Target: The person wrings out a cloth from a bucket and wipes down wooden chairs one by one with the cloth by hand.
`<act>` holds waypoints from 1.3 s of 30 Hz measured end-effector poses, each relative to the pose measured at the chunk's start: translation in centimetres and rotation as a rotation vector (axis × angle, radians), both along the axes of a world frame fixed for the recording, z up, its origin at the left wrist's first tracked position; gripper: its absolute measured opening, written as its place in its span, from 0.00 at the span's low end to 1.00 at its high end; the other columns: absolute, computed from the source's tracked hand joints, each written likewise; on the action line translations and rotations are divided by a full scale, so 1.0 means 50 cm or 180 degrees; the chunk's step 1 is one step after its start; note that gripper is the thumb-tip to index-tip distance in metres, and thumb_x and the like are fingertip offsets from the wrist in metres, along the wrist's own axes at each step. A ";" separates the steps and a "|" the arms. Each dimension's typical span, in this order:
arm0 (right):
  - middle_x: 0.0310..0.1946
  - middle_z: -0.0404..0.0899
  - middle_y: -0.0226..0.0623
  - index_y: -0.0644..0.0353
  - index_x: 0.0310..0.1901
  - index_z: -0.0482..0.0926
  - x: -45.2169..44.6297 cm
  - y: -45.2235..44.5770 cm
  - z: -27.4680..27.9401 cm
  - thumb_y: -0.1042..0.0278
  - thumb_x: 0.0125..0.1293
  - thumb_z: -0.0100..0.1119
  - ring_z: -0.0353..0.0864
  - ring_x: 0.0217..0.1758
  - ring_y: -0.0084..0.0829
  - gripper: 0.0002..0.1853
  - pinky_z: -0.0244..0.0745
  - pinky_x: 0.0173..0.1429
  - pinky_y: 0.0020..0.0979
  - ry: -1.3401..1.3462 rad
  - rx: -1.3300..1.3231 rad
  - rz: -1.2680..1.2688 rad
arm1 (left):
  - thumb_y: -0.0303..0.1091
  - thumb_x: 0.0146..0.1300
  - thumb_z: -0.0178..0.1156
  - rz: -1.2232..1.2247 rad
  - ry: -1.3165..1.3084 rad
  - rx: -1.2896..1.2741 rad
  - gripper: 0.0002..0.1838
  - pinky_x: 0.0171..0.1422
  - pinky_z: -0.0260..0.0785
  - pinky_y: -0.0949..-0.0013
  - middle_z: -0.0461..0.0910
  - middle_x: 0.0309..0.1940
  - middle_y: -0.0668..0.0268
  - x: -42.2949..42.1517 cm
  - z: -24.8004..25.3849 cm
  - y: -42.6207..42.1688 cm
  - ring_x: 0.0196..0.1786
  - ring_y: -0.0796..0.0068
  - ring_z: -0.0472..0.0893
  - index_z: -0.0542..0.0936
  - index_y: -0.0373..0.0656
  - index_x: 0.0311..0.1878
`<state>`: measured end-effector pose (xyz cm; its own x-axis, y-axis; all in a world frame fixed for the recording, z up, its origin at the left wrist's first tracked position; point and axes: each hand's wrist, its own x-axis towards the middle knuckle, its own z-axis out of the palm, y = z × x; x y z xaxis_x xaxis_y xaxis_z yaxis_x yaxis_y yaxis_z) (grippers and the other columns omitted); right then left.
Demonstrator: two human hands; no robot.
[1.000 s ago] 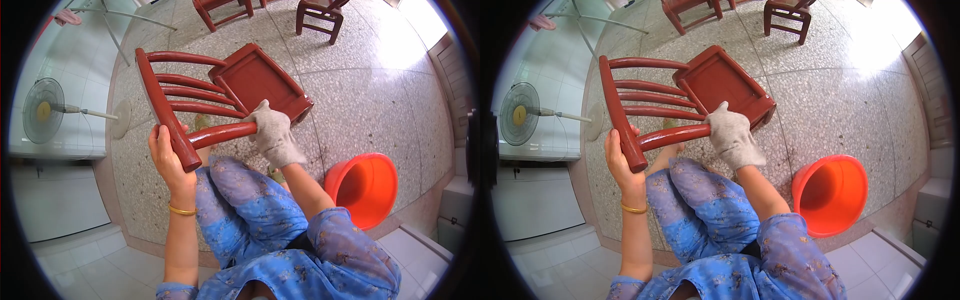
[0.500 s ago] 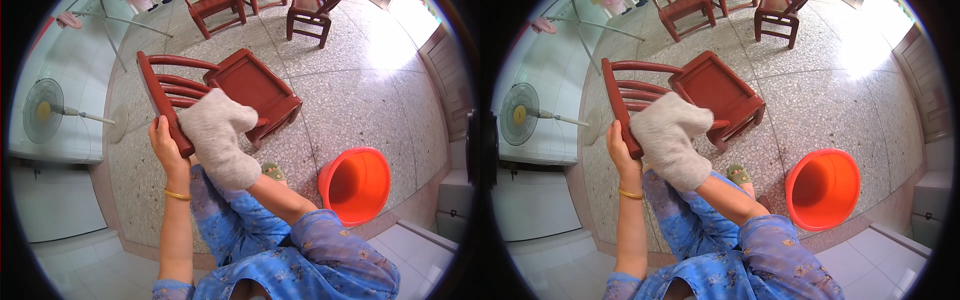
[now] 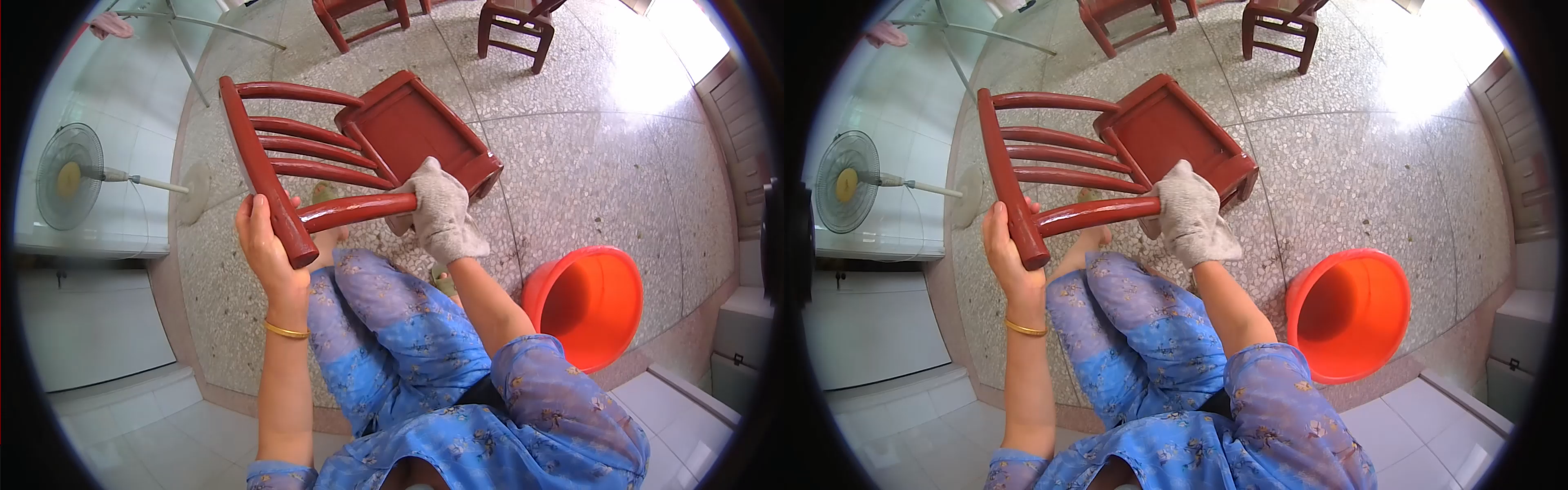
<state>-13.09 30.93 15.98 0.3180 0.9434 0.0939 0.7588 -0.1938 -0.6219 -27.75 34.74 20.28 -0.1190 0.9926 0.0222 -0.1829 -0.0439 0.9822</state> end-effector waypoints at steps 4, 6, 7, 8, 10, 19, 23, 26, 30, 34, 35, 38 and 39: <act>0.35 0.81 0.43 0.51 0.32 0.85 0.000 -0.002 -0.004 0.69 0.52 0.65 0.84 0.32 0.41 0.05 0.78 0.35 0.38 0.0023 0.0034 -0.0164 | 0.39 0.73 0.54 0.0008 -0.0050 0.0067 0.16 0.50 0.77 0.65 0.80 0.44 0.54 -0.007 -0.007 0.008 0.43 0.66 0.82 0.70 0.37 0.55; 0.34 0.81 0.43 0.53 0.31 0.85 0.000 -0.002 -0.005 0.69 0.52 0.65 0.84 0.30 0.42 0.04 0.78 0.34 0.38 0.0036 0.0050 -0.0257 | 0.38 0.72 0.55 0.0073 -0.0058 -0.0016 0.17 0.49 0.78 0.64 0.79 0.44 0.55 -0.001 0.000 0.008 0.43 0.65 0.82 0.69 0.37 0.56; 0.34 0.81 0.43 0.53 0.31 0.85 0.000 -0.001 -0.005 0.69 0.52 0.65 0.84 0.29 0.42 0.04 0.78 0.34 0.38 0.0056 0.0032 -0.0299 | 0.38 0.72 0.55 0.0082 -0.0058 -0.0008 0.17 0.49 0.78 0.64 0.79 0.44 0.55 -0.002 -0.003 0.010 0.43 0.65 0.82 0.69 0.37 0.56; 0.34 0.81 0.44 0.54 0.31 0.85 0.000 -0.001 -0.005 0.69 0.52 0.65 0.84 0.28 0.42 0.04 0.78 0.33 0.37 0.0085 0.0006 -0.0338 | 0.38 0.72 0.55 0.0054 -0.0089 0.0008 0.17 0.49 0.78 0.64 0.79 0.44 0.55 -0.005 -0.008 0.012 0.43 0.65 0.83 0.69 0.37 0.56; 0.30 0.81 0.41 0.57 0.29 0.84 -0.027 0.018 0.003 0.70 0.53 0.63 0.84 0.27 0.41 0.03 0.77 0.31 0.37 -0.0510 -0.0012 -0.0242 | 0.39 0.72 0.55 -0.0006 -0.0095 -0.0033 0.17 0.51 0.77 0.65 0.78 0.44 0.58 -0.007 -0.008 0.012 0.44 0.67 0.81 0.69 0.38 0.57; 0.28 0.79 0.37 0.47 0.26 0.84 -0.079 0.016 0.058 0.65 0.46 0.68 0.85 0.31 0.41 0.03 0.72 0.27 0.47 -0.0497 0.0349 0.0200 | 0.41 0.72 0.55 -0.0033 0.0051 -0.0020 0.22 0.53 0.74 0.66 0.75 0.50 0.58 -0.008 -0.007 0.007 0.50 0.70 0.78 0.65 0.37 0.60; 0.32 0.81 0.37 0.51 0.24 0.83 0.017 0.031 -0.084 0.69 0.49 0.65 0.85 0.31 0.39 0.01 0.76 0.34 0.40 -0.0101 0.0305 0.0202 | 0.42 0.73 0.55 -0.0084 0.0071 -0.0039 0.19 0.52 0.76 0.65 0.78 0.44 0.58 0.001 0.003 0.002 0.43 0.69 0.82 0.68 0.39 0.57; 0.35 0.83 0.37 0.53 0.23 0.82 0.081 0.014 -0.185 0.72 0.50 0.64 0.85 0.31 0.38 0.02 0.79 0.40 0.34 0.0180 0.0247 0.0163 | 0.40 0.71 0.57 -0.0046 0.0034 -0.0081 0.20 0.51 0.77 0.66 0.78 0.44 0.58 0.004 0.008 0.001 0.44 0.69 0.82 0.67 0.38 0.57; 0.34 0.82 0.41 0.57 0.21 0.80 0.120 0.008 -0.200 0.76 0.54 0.61 0.85 0.30 0.38 0.06 0.80 0.38 0.32 0.0798 0.0569 0.0196 | 0.39 0.71 0.58 -0.0126 0.0030 -0.0190 0.20 0.49 0.78 0.66 0.78 0.43 0.58 -0.002 0.012 0.002 0.44 0.68 0.82 0.65 0.38 0.57; 0.35 0.80 0.34 0.63 0.45 0.78 0.141 0.011 -0.131 0.88 0.52 0.59 0.83 0.33 0.29 0.17 0.80 0.35 0.28 0.4428 0.0715 0.1052 | 0.38 0.70 0.58 -0.0038 -0.0074 -0.0091 0.21 0.48 0.78 0.66 0.78 0.43 0.58 -0.001 0.002 0.011 0.43 0.68 0.82 0.65 0.38 0.58; 0.35 0.79 0.35 0.63 0.45 0.78 0.161 0.002 -0.113 0.87 0.52 0.59 0.83 0.33 0.29 0.17 0.80 0.35 0.28 0.4611 0.0642 0.0997 | 0.38 0.70 0.58 -0.0055 -0.0093 -0.0095 0.21 0.48 0.78 0.66 0.78 0.44 0.58 0.000 0.002 0.010 0.44 0.68 0.82 0.64 0.38 0.59; 0.35 0.79 0.37 0.65 0.47 0.77 0.149 -0.011 -0.051 0.85 0.54 0.58 0.82 0.33 0.29 0.16 0.79 0.35 0.28 0.5189 0.0401 0.0818 | 0.38 0.70 0.58 -0.0058 -0.0065 -0.0108 0.22 0.49 0.78 0.64 0.78 0.44 0.58 0.000 0.003 0.002 0.45 0.66 0.81 0.64 0.37 0.60; 0.35 0.78 0.38 0.66 0.47 0.76 0.140 0.003 -0.025 0.85 0.55 0.58 0.82 0.33 0.30 0.16 0.79 0.35 0.28 0.5385 0.0320 0.0757 | 0.38 0.70 0.58 -0.0063 -0.0017 -0.0110 0.23 0.49 0.77 0.63 0.78 0.45 0.58 -0.001 0.002 0.003 0.46 0.66 0.81 0.63 0.37 0.61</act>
